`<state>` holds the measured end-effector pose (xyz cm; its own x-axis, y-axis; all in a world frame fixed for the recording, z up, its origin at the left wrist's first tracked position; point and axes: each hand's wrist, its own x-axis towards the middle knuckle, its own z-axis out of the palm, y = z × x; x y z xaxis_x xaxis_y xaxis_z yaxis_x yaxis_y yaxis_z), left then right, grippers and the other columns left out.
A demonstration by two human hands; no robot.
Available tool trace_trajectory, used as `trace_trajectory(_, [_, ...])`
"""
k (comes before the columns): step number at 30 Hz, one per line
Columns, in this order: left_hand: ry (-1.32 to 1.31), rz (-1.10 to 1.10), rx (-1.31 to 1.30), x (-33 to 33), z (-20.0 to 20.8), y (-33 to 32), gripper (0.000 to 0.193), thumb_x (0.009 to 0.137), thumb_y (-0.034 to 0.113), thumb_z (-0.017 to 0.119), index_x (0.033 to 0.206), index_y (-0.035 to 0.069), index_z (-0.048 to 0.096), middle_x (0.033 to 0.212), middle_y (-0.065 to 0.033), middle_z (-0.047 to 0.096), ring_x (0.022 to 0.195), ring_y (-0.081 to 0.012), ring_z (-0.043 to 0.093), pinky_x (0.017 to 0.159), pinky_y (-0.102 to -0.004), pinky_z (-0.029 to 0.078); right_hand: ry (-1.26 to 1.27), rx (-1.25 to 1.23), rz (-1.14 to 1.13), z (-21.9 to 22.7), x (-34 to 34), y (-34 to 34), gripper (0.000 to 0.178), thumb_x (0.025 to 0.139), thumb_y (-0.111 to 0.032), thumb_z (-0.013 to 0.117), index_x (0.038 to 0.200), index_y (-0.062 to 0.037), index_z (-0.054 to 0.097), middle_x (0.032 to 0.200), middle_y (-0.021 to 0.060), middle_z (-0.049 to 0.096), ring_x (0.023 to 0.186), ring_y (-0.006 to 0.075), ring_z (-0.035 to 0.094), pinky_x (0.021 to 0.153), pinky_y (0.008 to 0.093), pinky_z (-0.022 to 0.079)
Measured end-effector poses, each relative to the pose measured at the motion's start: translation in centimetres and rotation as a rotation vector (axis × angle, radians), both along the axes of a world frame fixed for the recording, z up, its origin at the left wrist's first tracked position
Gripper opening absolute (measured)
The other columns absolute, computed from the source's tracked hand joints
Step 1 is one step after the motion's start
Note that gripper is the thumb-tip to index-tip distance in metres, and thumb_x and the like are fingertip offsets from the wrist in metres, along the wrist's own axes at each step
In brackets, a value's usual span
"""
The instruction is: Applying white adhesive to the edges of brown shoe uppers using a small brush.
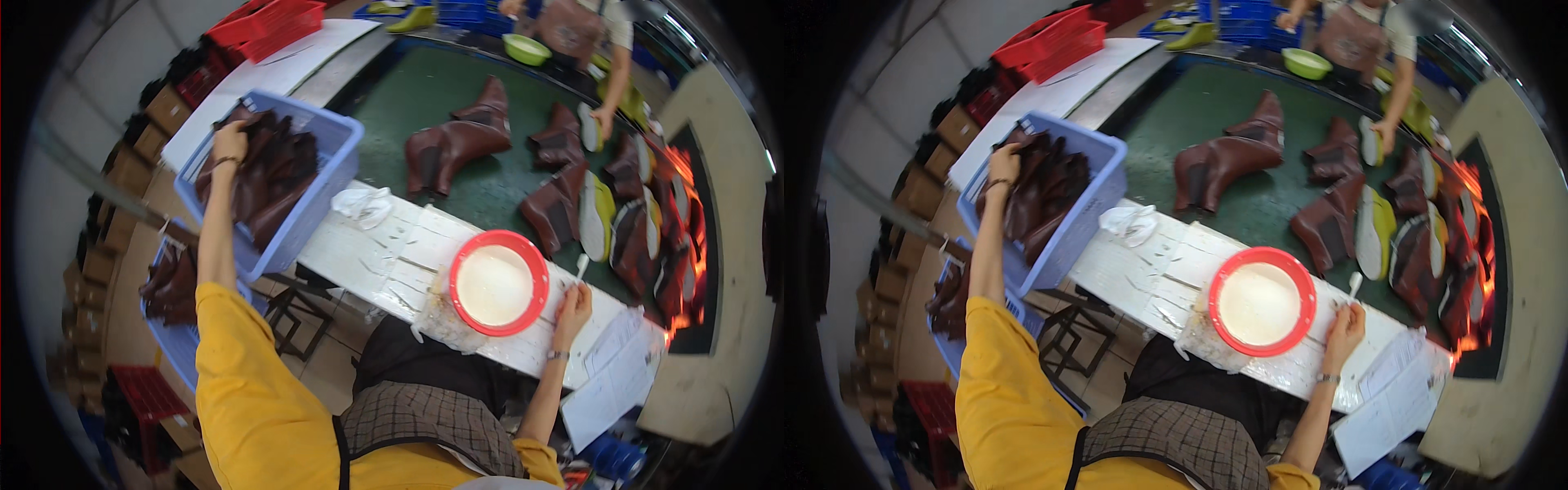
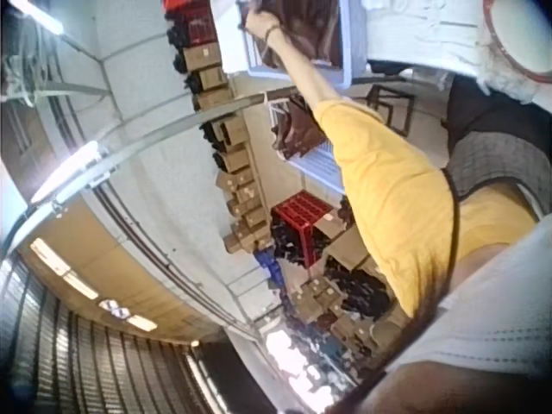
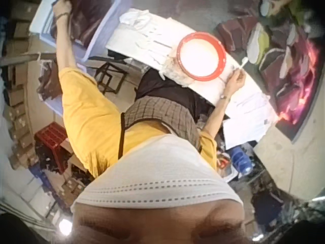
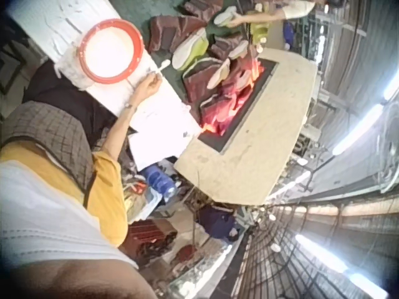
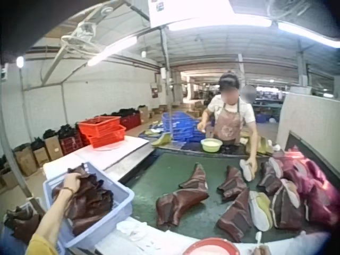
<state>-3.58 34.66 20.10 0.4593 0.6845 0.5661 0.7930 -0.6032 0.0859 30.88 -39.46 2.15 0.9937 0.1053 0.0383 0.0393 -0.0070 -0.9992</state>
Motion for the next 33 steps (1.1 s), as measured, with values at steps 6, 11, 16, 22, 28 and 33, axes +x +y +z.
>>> trace_trajectory(6, [-0.485,-0.372,0.297,2.9,11.2,-19.6,0.037,0.092,-0.006,0.053,0.121,0.007,0.072,0.112,-0.0113,0.075,0.094,-0.0222,0.072,0.082,-0.0306,0.054,-0.026,0.013,-0.011,0.7,-0.3,-0.2,0.015,0.106,-0.016,0.057,0.110,-0.0020,0.060,0.076,-0.0004,0.058,0.046,0.0025,0.041,0.038,0.0212,0.027])
trace_trajectory(11, [-0.613,-0.833,0.270,5.1,7.7,-30.6,0.040,0.087,-0.015,0.055,0.121,0.000,0.070,0.118,-0.0177,0.072,0.112,-0.0261,0.070,0.098,-0.0356,0.053,0.021,0.059,0.001,0.9,-0.2,-0.5,0.014,0.104,-0.015,0.059,0.109,-0.0022,0.061,0.078,-0.0003,0.059,0.048,0.0030,0.043,0.039,0.0207,0.029])
trace_trajectory(16, [-0.250,-0.952,-0.257,6.0,-1.9,-34.8,0.037,0.082,-0.019,0.052,0.103,0.001,0.075,0.111,-0.0155,0.072,0.115,-0.0335,0.068,0.100,-0.0398,0.053,-0.127,-0.129,0.039,4.8,-1.3,0.1,0.020,0.101,-0.014,0.064,0.116,-0.0015,0.069,0.083,-0.0003,0.063,0.064,0.0061,0.053,0.056,0.0213,0.043])
trace_trajectory(22, [0.148,-0.879,-0.722,2.0,-8.0,-32.4,0.034,0.084,-0.014,0.057,0.109,0.002,0.074,0.111,-0.0151,0.072,0.117,-0.0318,0.067,0.097,-0.0378,0.053,-0.552,-0.626,0.237,12.7,-4.6,1.8,0.010,0.091,-0.013,0.073,0.098,-0.0086,0.078,0.085,0.0060,0.066,0.066,0.0188,0.063,0.061,0.0295,0.050])
trace_trajectory(28, [-0.260,-0.602,-0.654,11.6,-8.8,-36.8,0.083,0.087,0.037,0.081,0.148,-0.004,0.044,0.141,-0.0276,0.057,0.130,-0.0370,0.057,0.107,-0.0437,0.044,-0.813,-1.175,0.345,13.1,-6.1,3.3,0.012,0.085,-0.017,0.075,0.094,-0.0083,0.075,0.083,0.0054,0.064,0.068,0.0246,0.066,0.060,0.0359,0.050])
trace_trajectory(33, [0.122,-0.292,-0.592,15.4,-9.2,-36.4,0.111,0.070,0.045,0.083,0.153,-0.006,0.029,0.132,-0.0355,0.059,0.121,-0.0455,0.059,0.101,-0.0484,0.049,-0.711,-1.047,0.360,13.5,-7.5,2.8,0.013,0.087,-0.018,0.075,0.096,-0.0087,0.075,0.085,0.0057,0.064,0.069,0.0264,0.066,0.061,0.0371,0.051])
